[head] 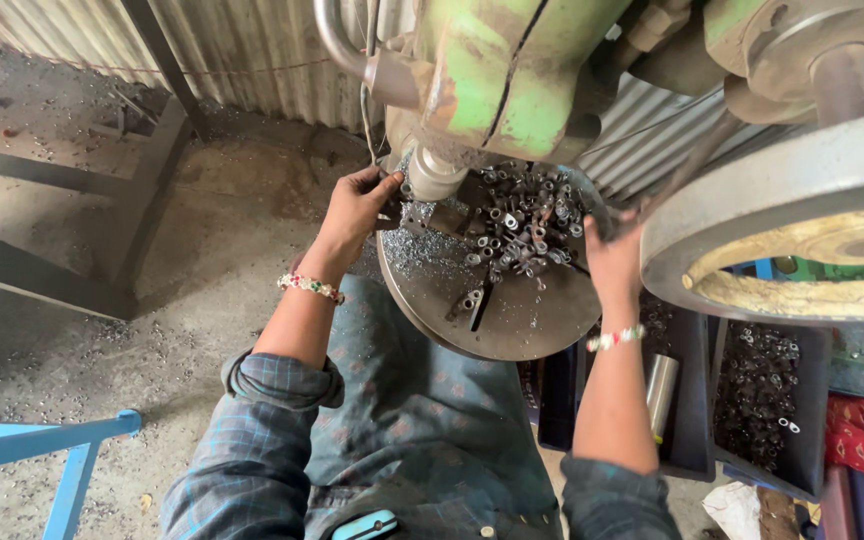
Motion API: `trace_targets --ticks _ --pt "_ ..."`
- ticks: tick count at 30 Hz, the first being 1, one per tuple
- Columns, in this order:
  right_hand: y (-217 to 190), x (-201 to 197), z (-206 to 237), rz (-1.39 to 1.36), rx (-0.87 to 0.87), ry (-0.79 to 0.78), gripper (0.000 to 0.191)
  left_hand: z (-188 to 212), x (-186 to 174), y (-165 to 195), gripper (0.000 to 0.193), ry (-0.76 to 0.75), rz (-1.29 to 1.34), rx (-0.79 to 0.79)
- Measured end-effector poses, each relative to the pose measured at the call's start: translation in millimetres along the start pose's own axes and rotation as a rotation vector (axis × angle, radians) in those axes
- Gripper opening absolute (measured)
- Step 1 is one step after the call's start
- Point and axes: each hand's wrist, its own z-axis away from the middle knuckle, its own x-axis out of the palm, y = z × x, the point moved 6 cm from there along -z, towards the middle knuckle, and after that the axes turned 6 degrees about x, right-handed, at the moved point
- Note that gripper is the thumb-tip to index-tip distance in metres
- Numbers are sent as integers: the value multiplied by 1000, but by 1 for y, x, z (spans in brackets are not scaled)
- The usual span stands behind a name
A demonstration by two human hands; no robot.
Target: The person operates a drill press to machine small metal tubes. They repeatedly pick up a tube, place it under the drill bit, lower the spindle using the handwheel, and then remove the finished piece. The processed tubes accumulate on the machine table.
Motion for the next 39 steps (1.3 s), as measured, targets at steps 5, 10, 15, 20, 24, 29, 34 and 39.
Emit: trace_targets --ticks 5,10,15,20,24,29,34,39 --pt "-20 34 -86 -239 71 -20 103 -5 3 -2 22 -23 -17 -21" --pt "-34 40 -146 105 102 -102 107 -11 9 12 20 -43 -45 45" --pt "-33 16 -71 629 -182 144 102 3 3 12 25 50 -110 -69" --pt "-18 -54 41 117 189 18 69 56 -58 64 28 667 -191 449" --pt "-45 -93 51 -73 111 -70 67 117 -39 71 27 625 -499 633" --pt "-58 -93 42 -78 77 -71 67 180 50 11 14 291 -889 631" --pt "-47 -88 45 -40 85 -55 67 180 95 -4 19 36 -1230 762" --pt "-50 -90 44 -46 25 -44 63 169 117 16 20 60 -1164 808"
